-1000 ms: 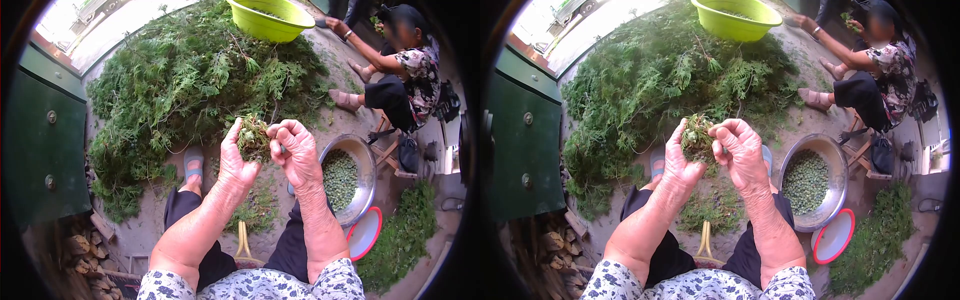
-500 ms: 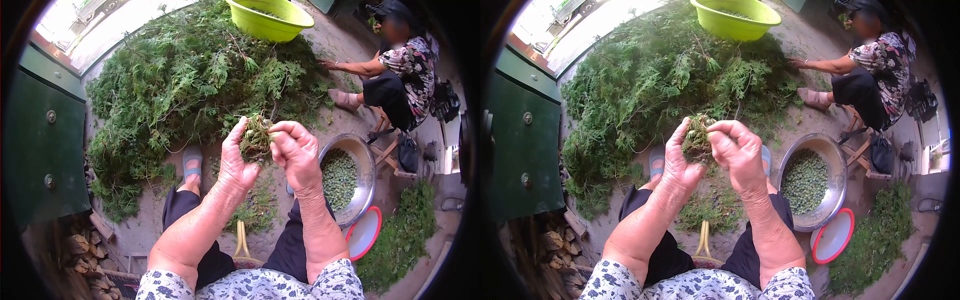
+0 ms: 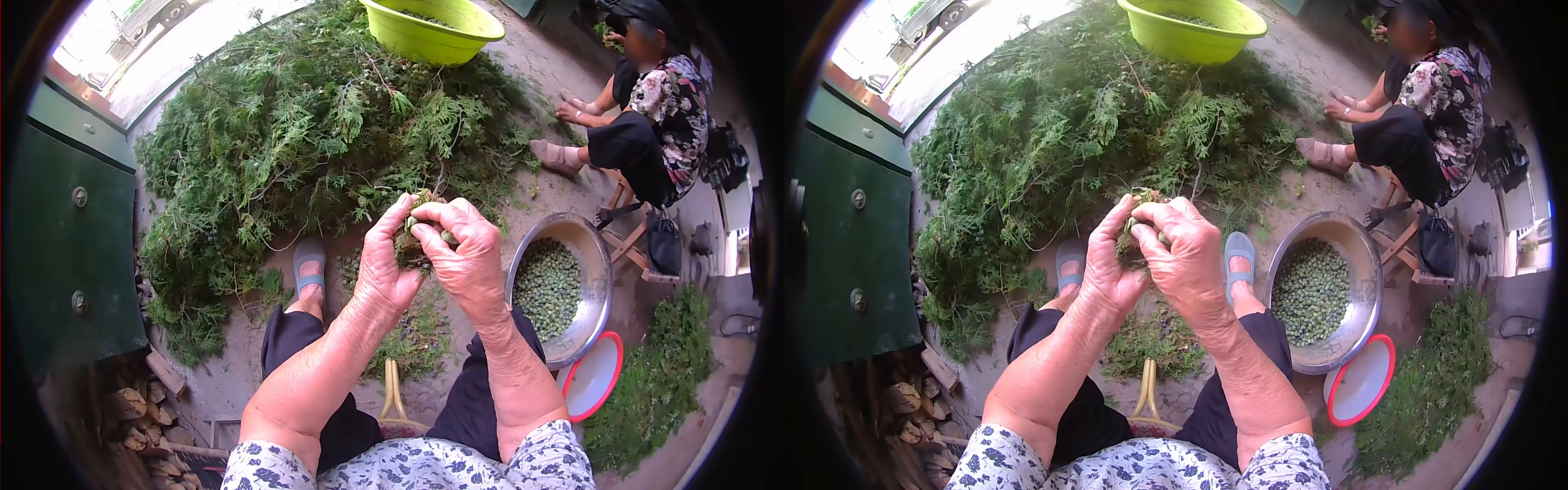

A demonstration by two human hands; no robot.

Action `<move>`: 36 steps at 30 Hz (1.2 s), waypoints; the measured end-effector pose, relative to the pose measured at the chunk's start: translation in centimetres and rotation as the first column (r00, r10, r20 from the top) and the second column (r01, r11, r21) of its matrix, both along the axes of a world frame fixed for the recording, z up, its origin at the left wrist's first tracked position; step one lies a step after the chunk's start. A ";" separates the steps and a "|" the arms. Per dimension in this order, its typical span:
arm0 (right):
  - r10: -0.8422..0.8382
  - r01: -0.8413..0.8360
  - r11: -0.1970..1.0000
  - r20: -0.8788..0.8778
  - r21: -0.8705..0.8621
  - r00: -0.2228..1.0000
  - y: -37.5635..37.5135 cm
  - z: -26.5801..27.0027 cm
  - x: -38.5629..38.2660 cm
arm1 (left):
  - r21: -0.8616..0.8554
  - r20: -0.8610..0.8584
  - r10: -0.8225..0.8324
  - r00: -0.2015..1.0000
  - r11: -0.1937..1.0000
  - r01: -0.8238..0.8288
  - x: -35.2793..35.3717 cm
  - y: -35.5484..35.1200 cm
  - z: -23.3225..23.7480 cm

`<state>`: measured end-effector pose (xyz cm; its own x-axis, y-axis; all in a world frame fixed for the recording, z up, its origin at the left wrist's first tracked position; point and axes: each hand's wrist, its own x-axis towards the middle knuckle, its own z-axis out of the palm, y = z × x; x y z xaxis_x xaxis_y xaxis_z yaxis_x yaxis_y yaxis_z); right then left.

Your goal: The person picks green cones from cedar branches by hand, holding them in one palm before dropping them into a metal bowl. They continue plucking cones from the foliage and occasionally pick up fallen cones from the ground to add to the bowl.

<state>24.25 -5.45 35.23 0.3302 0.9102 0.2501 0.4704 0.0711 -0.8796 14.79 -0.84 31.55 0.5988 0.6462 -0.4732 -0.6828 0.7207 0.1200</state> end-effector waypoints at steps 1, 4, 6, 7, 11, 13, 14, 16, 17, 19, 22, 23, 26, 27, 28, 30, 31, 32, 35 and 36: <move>0.024 -0.024 1.000 -0.051 0.006 0.998 -0.1 0.1 0.4 | 0.001 0.001 0.000 1.000 1.000 0.000 0.0 0.1 0.1; 0.009 -0.148 0.983 -0.785 -0.106 0.620 -0.8 1.0 2.5 | -0.003 -0.003 0.014 1.000 1.000 -0.014 0.0 0.3 0.7; 0.168 -0.125 0.983 -0.927 0.132 0.336 -0.4 2.0 3.3 | 0.010 0.148 0.028 0.989 1.000 -0.030 0.0 0.4 0.9; 0.120 -0.032 0.993 -0.953 0.116 0.277 -0.1 2.0 3.2 | 0.004 0.118 0.037 0.992 0.999 -0.038 0.1 0.3 0.9; -0.056 -0.008 0.998 -0.857 -0.069 0.512 -0.3 0.4 4.3 | 0.035 0.022 -0.033 0.999 0.999 0.032 -0.1 0.1 1.4; -0.077 -0.012 0.994 -0.786 -0.106 0.614 0.0 0.8 3.9 | 0.040 0.044 -0.066 0.997 0.997 0.064 -0.4 0.0 1.3; -0.090 -0.016 0.990 -0.702 -0.143 0.706 0.1 1.0 3.9 | 0.045 0.068 -0.095 0.993 0.995 0.092 -0.4 0.0 1.2; -0.077 -0.032 0.989 -0.689 -0.145 0.721 -0.1 1.3 3.7 | 0.053 0.088 -0.101 0.991 0.994 0.097 -0.5 0.1 0.9; -0.029 -0.046 0.992 -0.560 -0.119 0.828 -0.2 1.4 3.7 | 0.061 0.107 -0.105 0.989 0.993 0.099 -0.4 0.1 0.8; 0.001 -0.028 0.997 -0.321 -0.078 0.947 -0.2 1.7 2.9 | 0.039 0.087 -0.086 0.992 0.996 0.083 -0.2 0.3 0.9; 0.075 -0.121 0.978 -0.258 -0.168 0.963 -0.1 0.9 3.2 | 0.042 0.051 -0.074 0.996 0.997 0.072 0.0 0.4 0.4; 0.065 -0.108 0.980 -0.247 -0.166 0.967 -0.1 1.1 3.0 | 0.067 0.035 -0.079 0.996 0.995 0.077 0.0 0.4 0.2; 0.082 -0.117 0.981 -0.212 -0.157 0.974 -0.2 0.9 3.1 | 0.092 0.004 -0.057 0.998 0.994 0.056 0.2 0.3 0.3; 0.084 -0.119 0.981 -0.211 -0.156 0.974 -0.2 0.9 3.2 | 0.093 0.005 -0.055 0.998 0.994 0.054 0.1 0.3 0.3; 0.065 -0.125 0.980 -0.340 -0.158 0.938 -0.2 1.0 3.3 | 0.056 0.010 -0.051 0.999 0.997 0.050 0.1 0.4 0.4; 0.045 -0.131 0.979 -0.460 -0.156 0.887 -0.3 1.4 3.5 | 0.023 0.019 -0.046 0.999 0.999 0.046 -0.1 0.4 0.5; 0.051 -0.163 0.977 -0.593 -0.136 0.803 -0.4 1.8 3.7 | 0.017 0.030 -0.046 0.998 0.999 0.046 -0.1 0.4 0.6; 0.054 -0.192 0.975 -0.713 -0.114 0.699 -0.5 2.0 3.9 | 0.011 0.041 -0.047 0.998 0.999 0.047 -0.1 0.4 0.7; 0.066 -0.219 0.972 -0.808 -0.080 0.585 -0.6 0.8 4.8 | 0.045 0.025 -0.068 0.997 0.997 0.067 0.0 0.3 0.4; 0.073 -0.199 0.979 -0.855 -0.037 0.514 -0.7 0.6 5.0 | 0.043 0.026 -0.074 0.997 0.996 0.073 0.0 0.3 0.3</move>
